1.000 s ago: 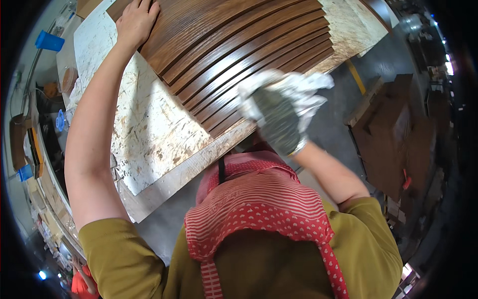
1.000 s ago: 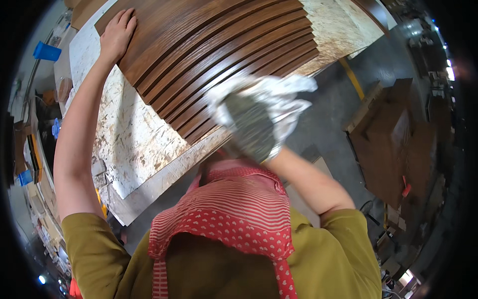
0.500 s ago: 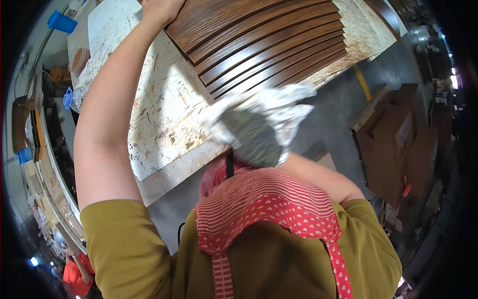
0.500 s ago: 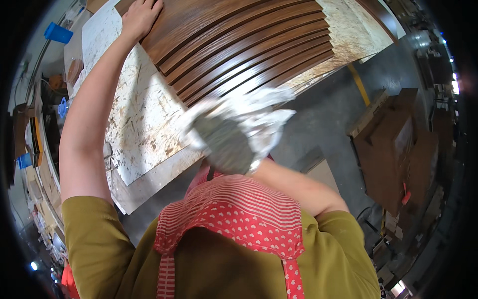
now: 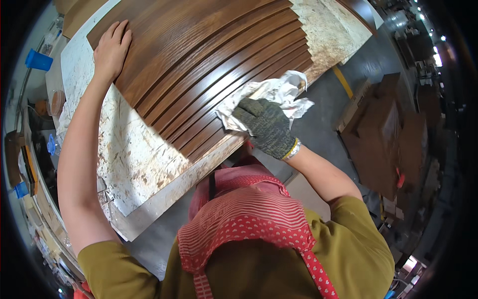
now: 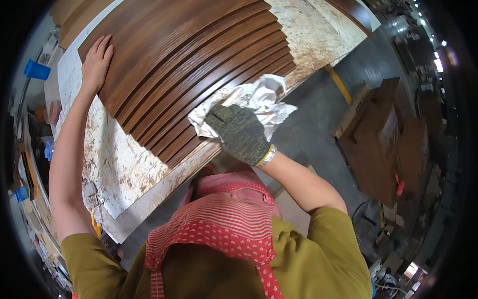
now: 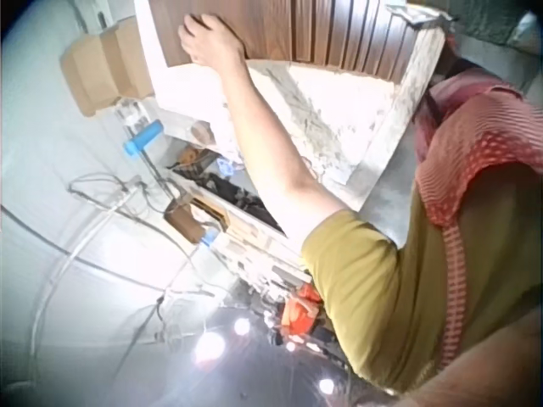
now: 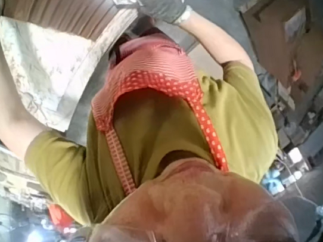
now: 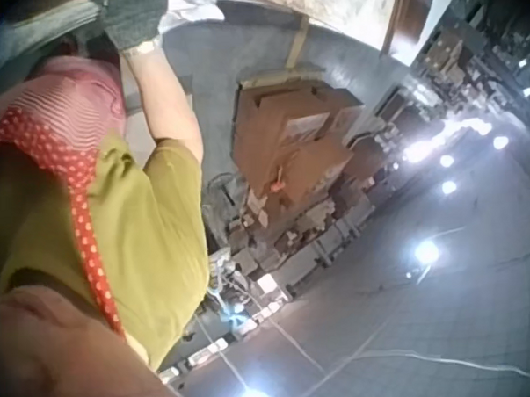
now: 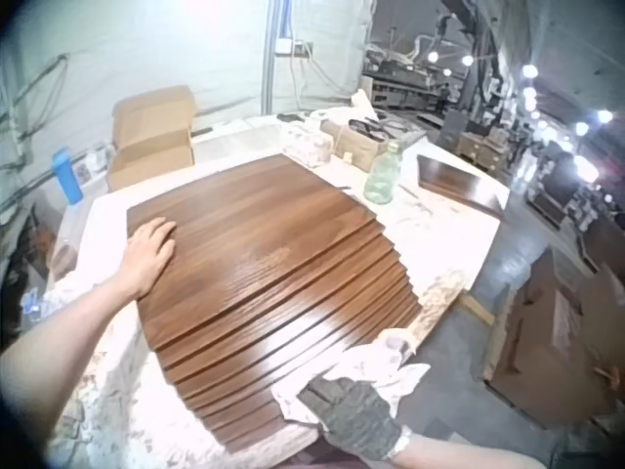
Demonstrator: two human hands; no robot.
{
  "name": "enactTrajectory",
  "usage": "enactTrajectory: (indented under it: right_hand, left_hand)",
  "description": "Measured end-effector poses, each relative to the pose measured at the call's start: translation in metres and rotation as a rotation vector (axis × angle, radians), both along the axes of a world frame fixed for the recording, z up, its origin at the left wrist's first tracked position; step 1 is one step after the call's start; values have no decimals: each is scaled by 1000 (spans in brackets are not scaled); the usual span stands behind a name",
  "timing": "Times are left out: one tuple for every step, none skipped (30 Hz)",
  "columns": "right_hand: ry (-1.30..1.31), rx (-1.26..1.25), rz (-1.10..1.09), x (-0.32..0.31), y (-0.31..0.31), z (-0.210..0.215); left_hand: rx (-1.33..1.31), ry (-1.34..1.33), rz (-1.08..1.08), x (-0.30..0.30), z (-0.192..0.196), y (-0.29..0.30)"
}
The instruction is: The person wipes a series of grooved wood panels with a cloth and a liquid from a bottle, handling the panels one by one at a workbench.
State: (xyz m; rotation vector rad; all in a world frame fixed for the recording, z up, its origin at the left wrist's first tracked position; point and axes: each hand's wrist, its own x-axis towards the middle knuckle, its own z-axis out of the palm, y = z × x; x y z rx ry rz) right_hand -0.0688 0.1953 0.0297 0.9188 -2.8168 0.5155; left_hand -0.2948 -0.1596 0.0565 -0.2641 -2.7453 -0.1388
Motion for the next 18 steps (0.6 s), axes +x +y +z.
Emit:
enactTrajectory:
  right_hand:
    - [108, -33, -5, -14, 24, -19]
    - [203, -70, -22, -22, 47, -37]
    - [-211, -460, -129, -36, 47, 6]
    - [69, -138, -239, -55, 94, -27]
    - [284, 96, -248, -72, 124, -23]
    - [280, 155, -317, -89, 160, -19]
    - [179, 264, -382, -105, 194, -15]
    - [78, 377, -447, -111, 221, -6]
    - [113, 315, -460, -114, 234, -3]
    - [147, 253, -473, -114, 242, -1]
    - [144, 223, -466, -110, 217, 15]
    - [221, 120, -344, -98, 200, 22]
    - [268, -68, -192, -79, 163, 18]
    - [-80, -116, -319, -55, 130, 8]
    - [-288, 708, -516, -56, 81, 24]
    - [-288, 712, -524, -51, 83, 17]
    - [-92, 334, -310, -45, 88, 0]
    - [101, -46, -83, -40, 90, -11]
  left_hand:
    - [9, -2, -12, -2, 2, 0]
    - [13, -16, -35, 0, 2, 0]
    - [16, -24, -28, 7, 1, -9]
    - [15, -23, -34, 6, 3, -8]
    - [8, -17, -25, 8, 1, -10]
    - [15, -3, -33, 5, 2, -6]
    - [13, -5, -34, 4, 2, -3]
    - [13, -5, -42, 3, 2, -1]
    - [5, 0, -34, 1, 4, -2]
    - [3, 3, -25, -2, 6, -2]
    - [22, -9, -45, -1, 6, -2]
    - [46, -30, -82, 4, 7, -2]
    - [17, -25, -64, 9, 10, -4]
    - [18, -27, -65, 9, 8, -5]
    - [3, -28, -46, 9, 5, -7]
    - [-2, -23, -38, 8, 5, -6]
    - [-26, -41, -41, 8, 9, -1]
    - [-29, -42, -43, 6, 11, 0]
